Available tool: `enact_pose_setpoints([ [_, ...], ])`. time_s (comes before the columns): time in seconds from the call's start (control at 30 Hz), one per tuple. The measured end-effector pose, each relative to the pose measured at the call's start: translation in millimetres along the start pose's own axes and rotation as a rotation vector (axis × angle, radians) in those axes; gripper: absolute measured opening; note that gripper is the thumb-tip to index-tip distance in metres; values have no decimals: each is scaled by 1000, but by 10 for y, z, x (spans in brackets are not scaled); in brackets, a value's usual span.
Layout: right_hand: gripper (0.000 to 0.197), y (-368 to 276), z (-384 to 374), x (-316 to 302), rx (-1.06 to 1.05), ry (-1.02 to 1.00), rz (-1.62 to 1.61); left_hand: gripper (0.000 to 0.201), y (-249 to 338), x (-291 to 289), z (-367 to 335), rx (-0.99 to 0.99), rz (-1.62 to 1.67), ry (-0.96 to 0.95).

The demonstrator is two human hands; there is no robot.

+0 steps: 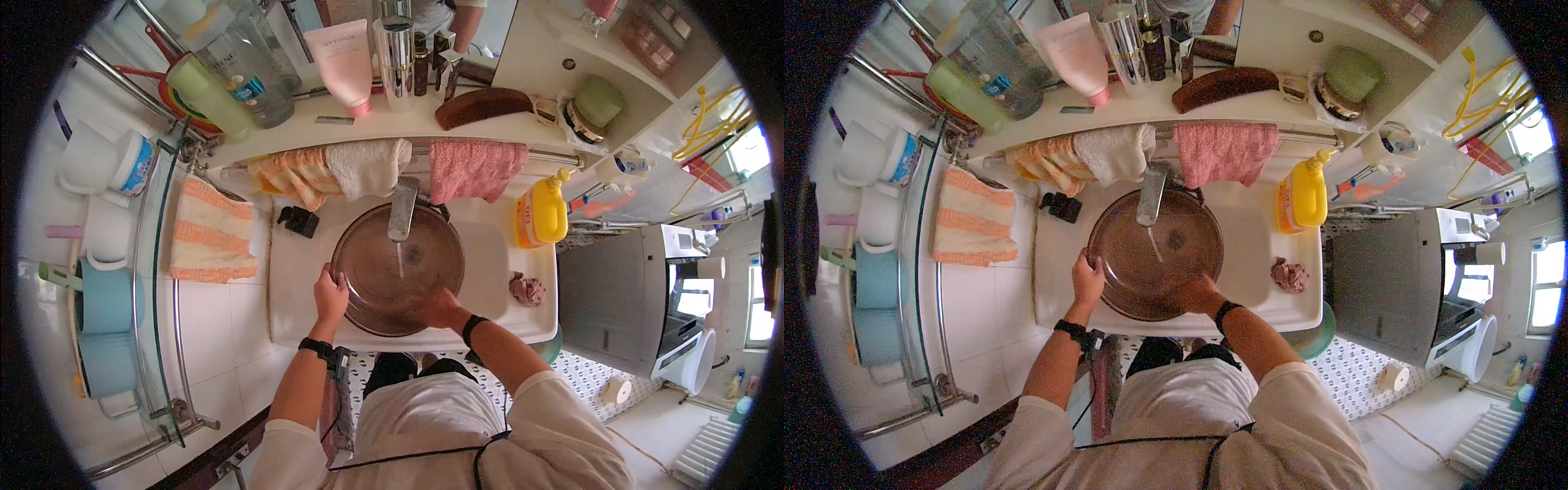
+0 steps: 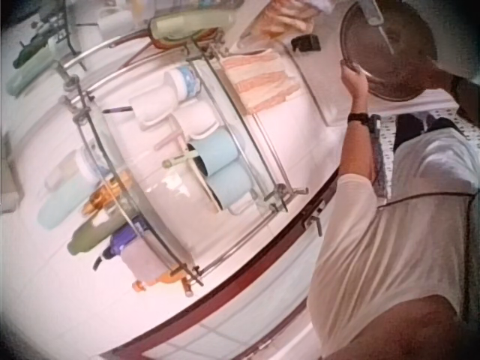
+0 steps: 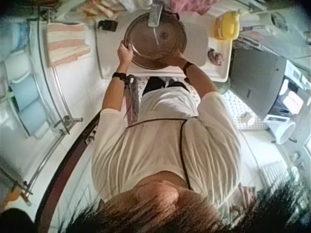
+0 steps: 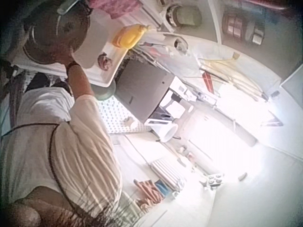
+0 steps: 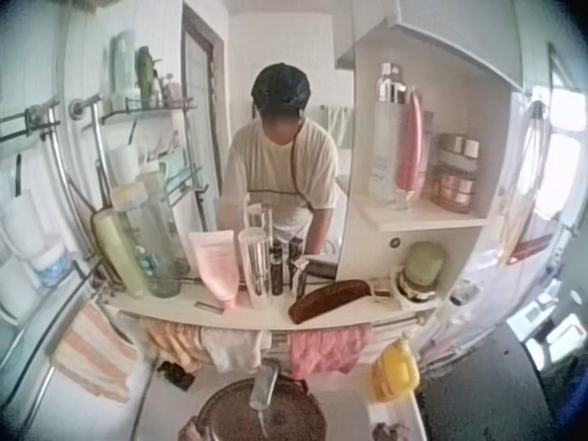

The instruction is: The person washes a brown basin inside a bathroom sink under running water, scrubs its surfaces by hand, and sets it aside before placing a pink basin into the sink to fill it with water.

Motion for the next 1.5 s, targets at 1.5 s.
enact_pose_setpoints([
  [1.5, 31, 726, -117, 110, 457, 408, 177, 47, 49, -24, 432, 47, 100, -146],
])
Point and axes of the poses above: each hand's wrist, its own z-axis away from the middle knuckle, its own x-axis out of the palm, y = z × x, the point moved 7 cm from there along -z, towards the middle knuckle, and after that the axes turned 11 degrees about y, right-handed, at the moved point
